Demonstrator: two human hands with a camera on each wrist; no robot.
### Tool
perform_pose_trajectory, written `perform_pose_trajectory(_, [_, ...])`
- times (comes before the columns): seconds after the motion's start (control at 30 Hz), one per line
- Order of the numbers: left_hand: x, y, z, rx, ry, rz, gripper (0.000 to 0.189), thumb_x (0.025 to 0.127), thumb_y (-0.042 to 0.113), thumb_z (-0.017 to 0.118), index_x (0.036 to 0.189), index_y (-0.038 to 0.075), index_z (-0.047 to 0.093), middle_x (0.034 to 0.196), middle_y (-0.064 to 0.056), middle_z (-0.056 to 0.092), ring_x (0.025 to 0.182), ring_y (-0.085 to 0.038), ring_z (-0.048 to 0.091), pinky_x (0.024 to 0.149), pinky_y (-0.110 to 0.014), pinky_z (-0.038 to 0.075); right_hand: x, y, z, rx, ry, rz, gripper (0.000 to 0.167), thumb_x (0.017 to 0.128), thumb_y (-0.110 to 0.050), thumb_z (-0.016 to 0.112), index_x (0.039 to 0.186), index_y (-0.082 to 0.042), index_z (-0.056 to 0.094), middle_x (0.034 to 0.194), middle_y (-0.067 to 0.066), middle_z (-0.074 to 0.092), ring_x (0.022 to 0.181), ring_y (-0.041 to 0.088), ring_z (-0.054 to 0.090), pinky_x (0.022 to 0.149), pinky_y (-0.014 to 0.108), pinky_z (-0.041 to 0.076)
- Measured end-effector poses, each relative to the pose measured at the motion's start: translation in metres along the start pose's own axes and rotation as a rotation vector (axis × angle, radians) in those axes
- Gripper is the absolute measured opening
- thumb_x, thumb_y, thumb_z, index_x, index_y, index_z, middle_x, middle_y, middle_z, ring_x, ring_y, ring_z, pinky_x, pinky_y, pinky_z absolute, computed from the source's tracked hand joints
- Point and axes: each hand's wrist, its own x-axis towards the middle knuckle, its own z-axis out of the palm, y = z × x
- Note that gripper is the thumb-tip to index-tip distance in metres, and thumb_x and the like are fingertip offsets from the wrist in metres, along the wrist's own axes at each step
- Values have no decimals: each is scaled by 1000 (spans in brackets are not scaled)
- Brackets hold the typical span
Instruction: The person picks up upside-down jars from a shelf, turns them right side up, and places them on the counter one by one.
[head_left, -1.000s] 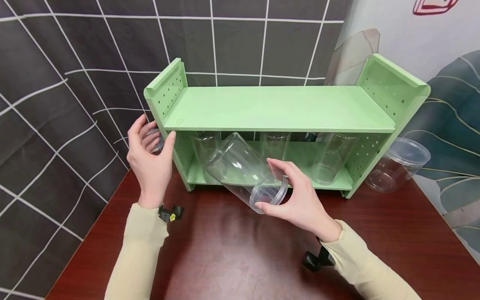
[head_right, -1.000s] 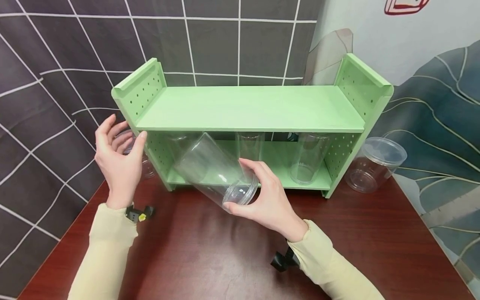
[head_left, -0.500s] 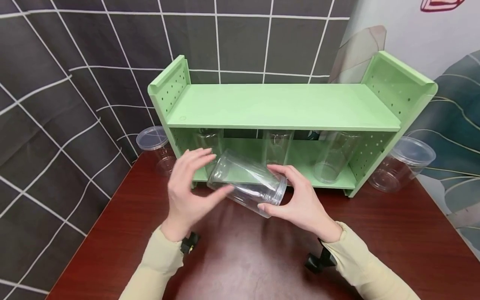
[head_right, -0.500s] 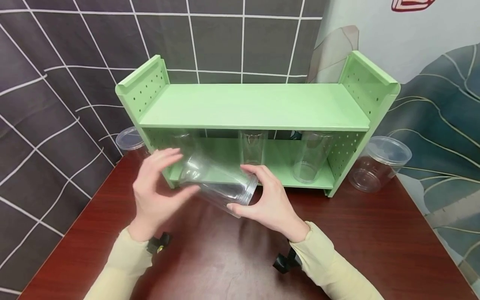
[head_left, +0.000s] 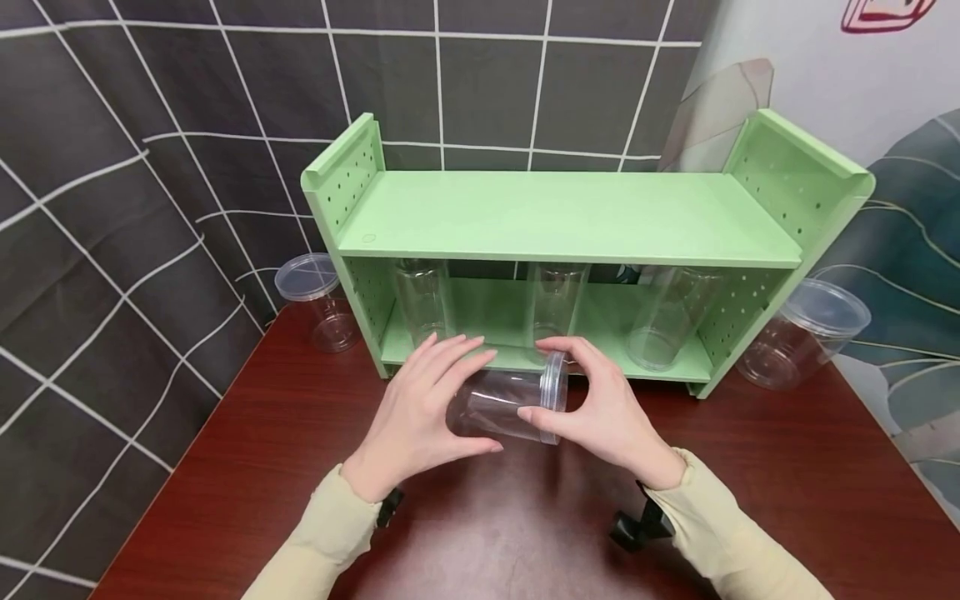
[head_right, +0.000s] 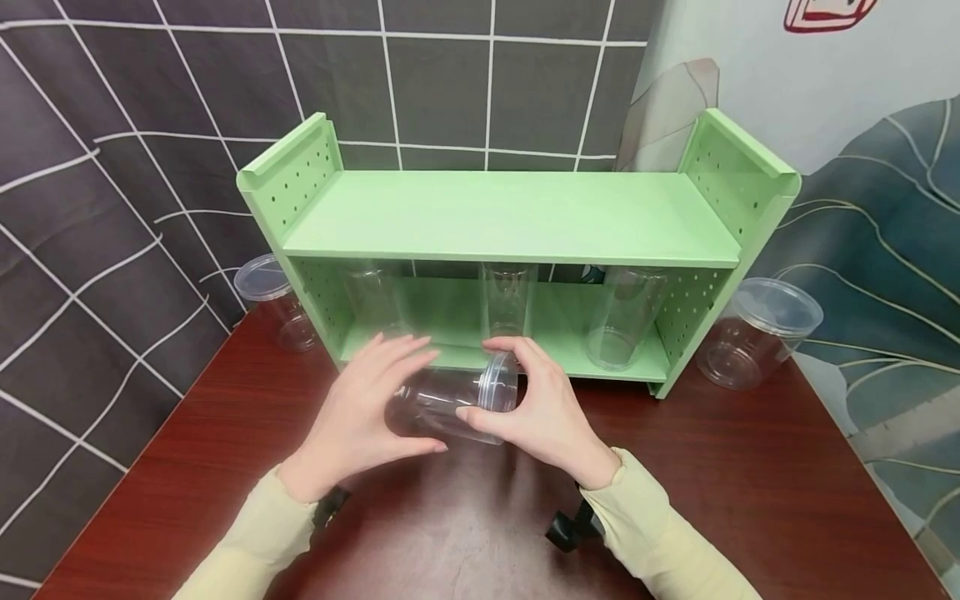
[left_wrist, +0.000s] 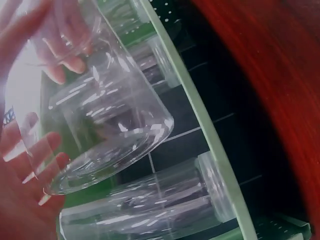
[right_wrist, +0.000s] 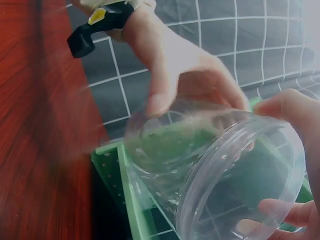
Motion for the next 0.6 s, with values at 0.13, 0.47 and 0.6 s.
perform_pose_trajectory(0.13, [-3,0,3,15,-43,-28,103,61,49,96,147,14,52,147,-6,53,137,-26,47,121,-45,25,0,-2,-2,2,-4,0,68,73,-39,92,132,-26,61,125,-14,63,110,10,58,91,42,50])
perform_pose_trajectory(0.47, [-4,2,3,34,-57,-70,106,61,47,96,150,13,49,142,-5,54,130,-24,51,113,-38,39,-2,-12,-1,2,-16,-38,72,74,-41,91,136,-26,57,128,-13,61,112,11,57,91,40,51])
perform_pose_trajectory(0.6, [-8,1,5,38,-61,-114,110,58,48,96,151,15,48,138,-5,53,122,-23,55,98,-39,52,-2,-16,-1,25,-39,-60,73,76,-41,90,139,-28,54,125,-13,62,110,11,59,90,37,51])
